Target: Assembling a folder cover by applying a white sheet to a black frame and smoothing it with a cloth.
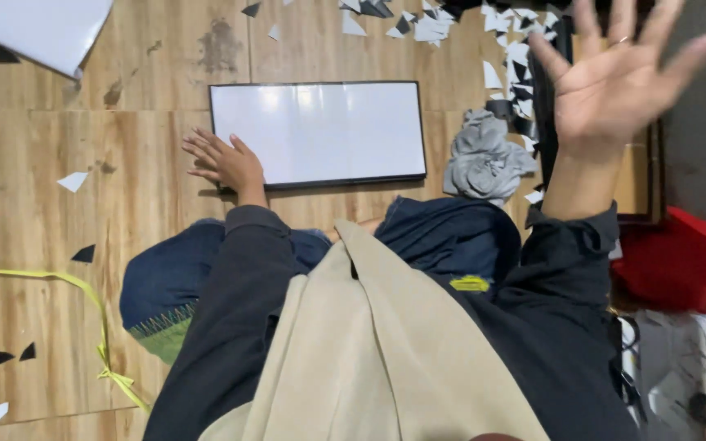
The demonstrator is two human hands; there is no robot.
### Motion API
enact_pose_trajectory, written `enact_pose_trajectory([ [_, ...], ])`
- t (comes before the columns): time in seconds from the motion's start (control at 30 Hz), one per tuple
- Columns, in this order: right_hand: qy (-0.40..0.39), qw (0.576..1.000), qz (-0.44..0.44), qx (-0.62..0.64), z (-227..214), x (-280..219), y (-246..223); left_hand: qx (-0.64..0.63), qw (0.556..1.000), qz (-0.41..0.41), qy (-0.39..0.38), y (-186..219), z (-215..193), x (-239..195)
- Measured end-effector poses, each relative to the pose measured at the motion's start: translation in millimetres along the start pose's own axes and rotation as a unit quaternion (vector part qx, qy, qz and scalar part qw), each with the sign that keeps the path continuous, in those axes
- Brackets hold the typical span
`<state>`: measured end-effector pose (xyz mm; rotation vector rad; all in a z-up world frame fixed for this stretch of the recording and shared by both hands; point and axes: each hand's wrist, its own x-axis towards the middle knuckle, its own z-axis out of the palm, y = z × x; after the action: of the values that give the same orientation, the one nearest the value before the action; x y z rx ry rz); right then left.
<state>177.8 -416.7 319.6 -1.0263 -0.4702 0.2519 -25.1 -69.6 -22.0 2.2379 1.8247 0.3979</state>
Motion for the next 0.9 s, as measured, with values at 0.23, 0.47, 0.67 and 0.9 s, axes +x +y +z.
enact_pose_trajectory([
  [0.23, 0.11, 0.963, 0.023, 0.246, 60, -41, -59, -0.051, 0.998, -0.031, -0.012, -1, 8, -7],
  [0.47, 0.148, 0.965, 0.032, 0.214, 83, -57, -73, -0.108, 0.993, -0.038, -0.008, 4, 31, -2],
  [0.67, 0.038, 0.999, 0.024, -0.023, -26, -19, -16, -0.735, 0.657, 0.057, -0.157, 73, 34, -7],
  [0.9, 0.074, 0.593, 0.279, -0.751, -240, -26, 101, -0.865, 0.172, -0.02, -0.47, 120, -276, -95],
])
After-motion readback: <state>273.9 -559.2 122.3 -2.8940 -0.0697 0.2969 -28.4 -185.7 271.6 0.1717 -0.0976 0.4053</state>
